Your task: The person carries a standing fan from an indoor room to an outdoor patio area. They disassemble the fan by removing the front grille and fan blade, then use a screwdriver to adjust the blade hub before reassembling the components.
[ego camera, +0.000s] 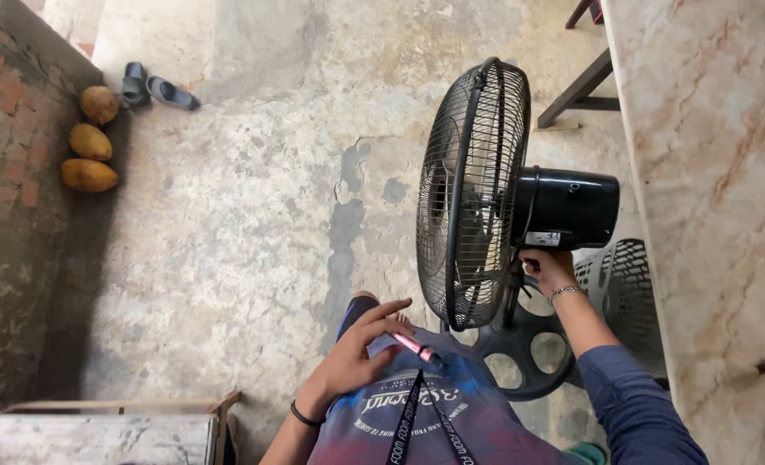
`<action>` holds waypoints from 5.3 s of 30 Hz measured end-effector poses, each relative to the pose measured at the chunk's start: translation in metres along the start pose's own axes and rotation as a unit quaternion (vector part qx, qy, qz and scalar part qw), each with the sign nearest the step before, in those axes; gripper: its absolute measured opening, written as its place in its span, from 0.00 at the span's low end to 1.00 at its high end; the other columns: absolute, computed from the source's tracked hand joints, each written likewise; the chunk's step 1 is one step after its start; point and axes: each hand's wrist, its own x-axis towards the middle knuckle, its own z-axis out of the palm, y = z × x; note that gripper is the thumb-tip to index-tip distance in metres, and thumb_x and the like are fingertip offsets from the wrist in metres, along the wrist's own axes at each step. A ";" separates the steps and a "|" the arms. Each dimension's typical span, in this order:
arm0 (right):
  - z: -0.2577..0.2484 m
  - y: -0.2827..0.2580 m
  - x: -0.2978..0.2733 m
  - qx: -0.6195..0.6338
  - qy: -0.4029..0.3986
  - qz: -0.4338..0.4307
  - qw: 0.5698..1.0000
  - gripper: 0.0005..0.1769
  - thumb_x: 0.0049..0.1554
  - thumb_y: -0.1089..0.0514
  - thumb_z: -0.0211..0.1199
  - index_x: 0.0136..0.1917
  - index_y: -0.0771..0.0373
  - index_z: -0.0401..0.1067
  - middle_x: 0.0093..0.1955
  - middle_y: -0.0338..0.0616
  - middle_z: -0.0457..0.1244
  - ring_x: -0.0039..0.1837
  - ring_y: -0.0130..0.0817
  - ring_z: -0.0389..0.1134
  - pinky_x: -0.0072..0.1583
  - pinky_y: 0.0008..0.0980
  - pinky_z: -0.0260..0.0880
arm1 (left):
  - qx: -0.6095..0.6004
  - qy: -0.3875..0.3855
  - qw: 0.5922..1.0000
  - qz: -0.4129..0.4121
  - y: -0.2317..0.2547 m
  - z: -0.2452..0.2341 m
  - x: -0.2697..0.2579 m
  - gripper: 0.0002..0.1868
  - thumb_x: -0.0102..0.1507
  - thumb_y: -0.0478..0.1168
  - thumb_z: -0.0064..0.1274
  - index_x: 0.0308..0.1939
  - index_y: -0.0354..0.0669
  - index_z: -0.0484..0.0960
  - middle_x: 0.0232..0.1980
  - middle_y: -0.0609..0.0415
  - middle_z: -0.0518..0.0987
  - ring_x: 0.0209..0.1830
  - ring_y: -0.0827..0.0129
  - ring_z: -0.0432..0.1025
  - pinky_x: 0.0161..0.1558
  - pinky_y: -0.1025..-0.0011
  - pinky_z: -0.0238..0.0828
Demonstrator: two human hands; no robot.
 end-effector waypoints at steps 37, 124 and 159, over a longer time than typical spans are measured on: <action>0.340 -0.325 0.523 -0.032 -0.216 0.024 0.976 0.23 0.54 0.75 0.53 0.55 0.50 0.64 0.46 0.32 0.65 0.42 0.23 0.67 0.37 0.26 0.61 | -0.124 0.187 0.971 -0.086 -0.092 -0.246 0.597 0.60 0.58 0.57 0.67 0.80 0.49 0.40 0.83 0.43 0.45 0.85 0.47 0.46 0.73 0.42 0.61; 0.035 -0.057 0.231 -0.217 0.086 0.195 0.953 0.28 0.62 0.52 0.60 0.75 0.50 0.64 0.71 0.43 0.62 0.61 0.40 0.71 0.58 0.41 0.75 | 0.019 -0.129 0.979 0.157 0.068 -0.147 0.481 0.18 0.66 0.29 0.53 0.59 0.43 0.82 0.54 0.49 0.78 0.58 0.55 0.77 0.57 0.63 0.75; 0.206 0.035 0.107 -0.164 0.017 0.259 0.952 0.29 0.58 0.50 0.63 0.73 0.48 0.67 0.67 0.43 0.67 0.58 0.40 0.72 0.57 0.45 0.74 | -0.001 -0.129 0.921 0.367 0.134 -0.293 0.418 0.10 0.68 0.45 0.56 0.54 0.63 0.85 0.52 0.63 0.84 0.51 0.65 0.82 0.51 0.64 0.78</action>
